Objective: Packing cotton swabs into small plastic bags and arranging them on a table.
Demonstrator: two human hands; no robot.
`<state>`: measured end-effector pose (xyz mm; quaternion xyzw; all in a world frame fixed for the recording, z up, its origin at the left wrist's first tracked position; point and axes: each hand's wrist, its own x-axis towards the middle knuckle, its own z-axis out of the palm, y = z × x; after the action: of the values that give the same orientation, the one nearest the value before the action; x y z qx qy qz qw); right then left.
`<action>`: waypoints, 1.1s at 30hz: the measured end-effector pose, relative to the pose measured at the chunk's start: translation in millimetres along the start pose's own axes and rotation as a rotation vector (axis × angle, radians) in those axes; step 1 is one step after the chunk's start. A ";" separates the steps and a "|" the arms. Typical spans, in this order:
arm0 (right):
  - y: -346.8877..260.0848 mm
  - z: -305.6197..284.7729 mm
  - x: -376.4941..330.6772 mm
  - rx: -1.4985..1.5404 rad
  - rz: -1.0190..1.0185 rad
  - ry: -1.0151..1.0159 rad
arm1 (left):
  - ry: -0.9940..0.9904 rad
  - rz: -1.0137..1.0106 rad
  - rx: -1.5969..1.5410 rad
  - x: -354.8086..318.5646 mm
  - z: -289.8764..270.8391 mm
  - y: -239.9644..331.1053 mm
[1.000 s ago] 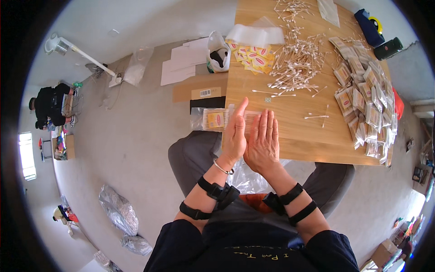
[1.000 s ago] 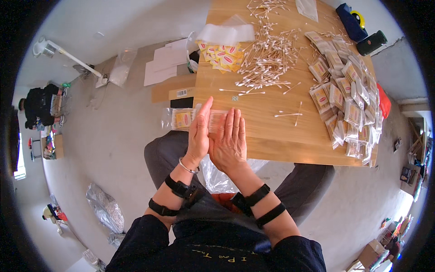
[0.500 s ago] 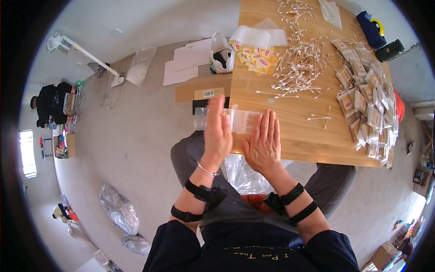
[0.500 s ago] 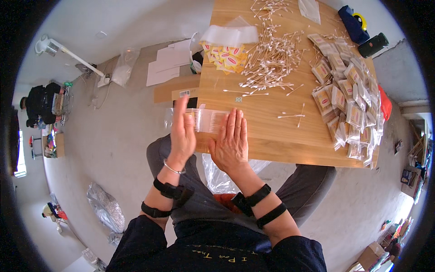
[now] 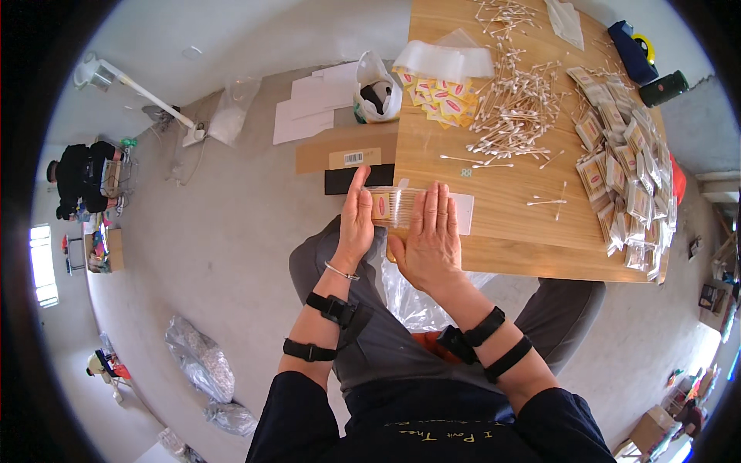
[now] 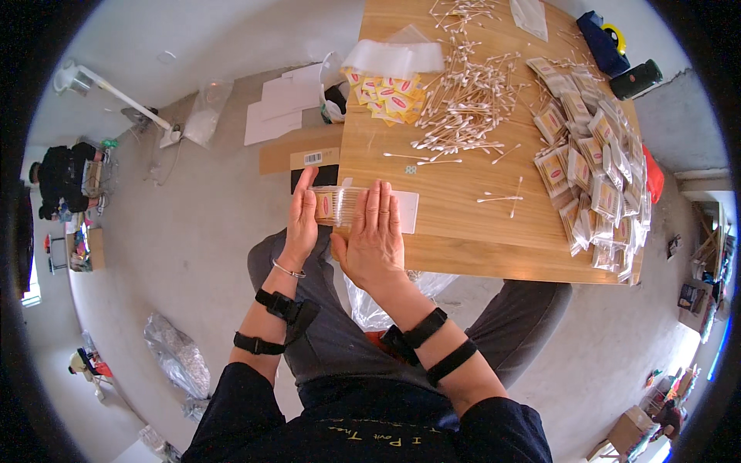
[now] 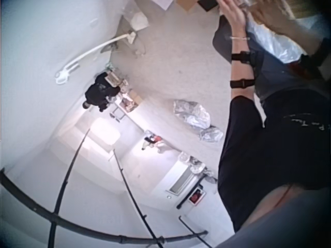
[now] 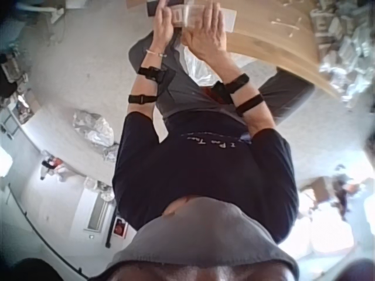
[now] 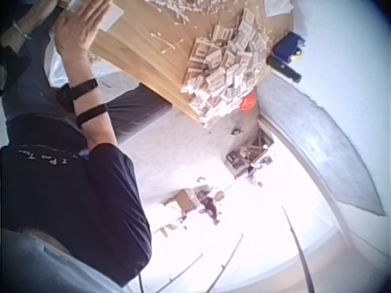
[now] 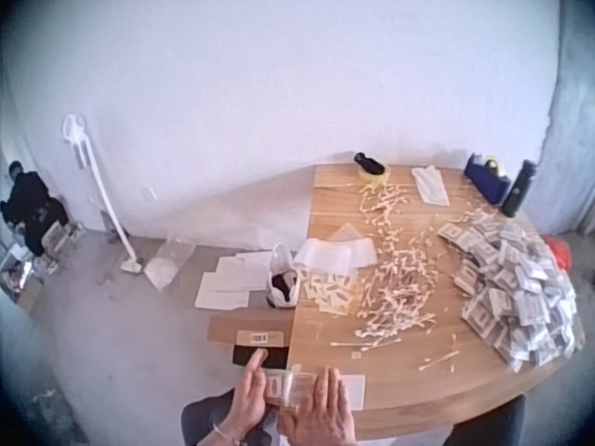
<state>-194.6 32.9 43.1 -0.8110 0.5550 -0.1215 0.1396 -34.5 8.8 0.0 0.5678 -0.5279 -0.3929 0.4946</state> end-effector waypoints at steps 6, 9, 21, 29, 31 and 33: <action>-5.4 0.3 3.7 -0.019 -0.031 -0.003 | 0.016 -0.004 -0.048 -2.2 -0.2 5.0; -0.4 -0.5 3.2 -0.010 -0.054 -0.012 | 0.016 -0.027 -0.085 -0.5 -2.6 5.8; -1.0 -0.8 7.0 0.166 -0.065 0.002 | -0.015 -0.005 -0.140 -0.2 -5.7 11.0; 17.0 8.1 27.3 1.142 0.051 0.295 | -0.059 -0.022 -0.372 -0.3 -13.0 6.3; 18.9 20.6 32.2 1.295 0.042 0.308 | -0.058 -0.033 -0.360 -0.1 -9.1 6.8; 22.4 33.7 35.1 1.446 0.034 0.322 | -0.059 -0.043 -0.349 0.8 -4.6 7.4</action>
<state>-189.7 -4.5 5.0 -0.4799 0.3624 -0.5721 0.5578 -31.5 9.0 8.2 0.4728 -0.4535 -0.5055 0.5615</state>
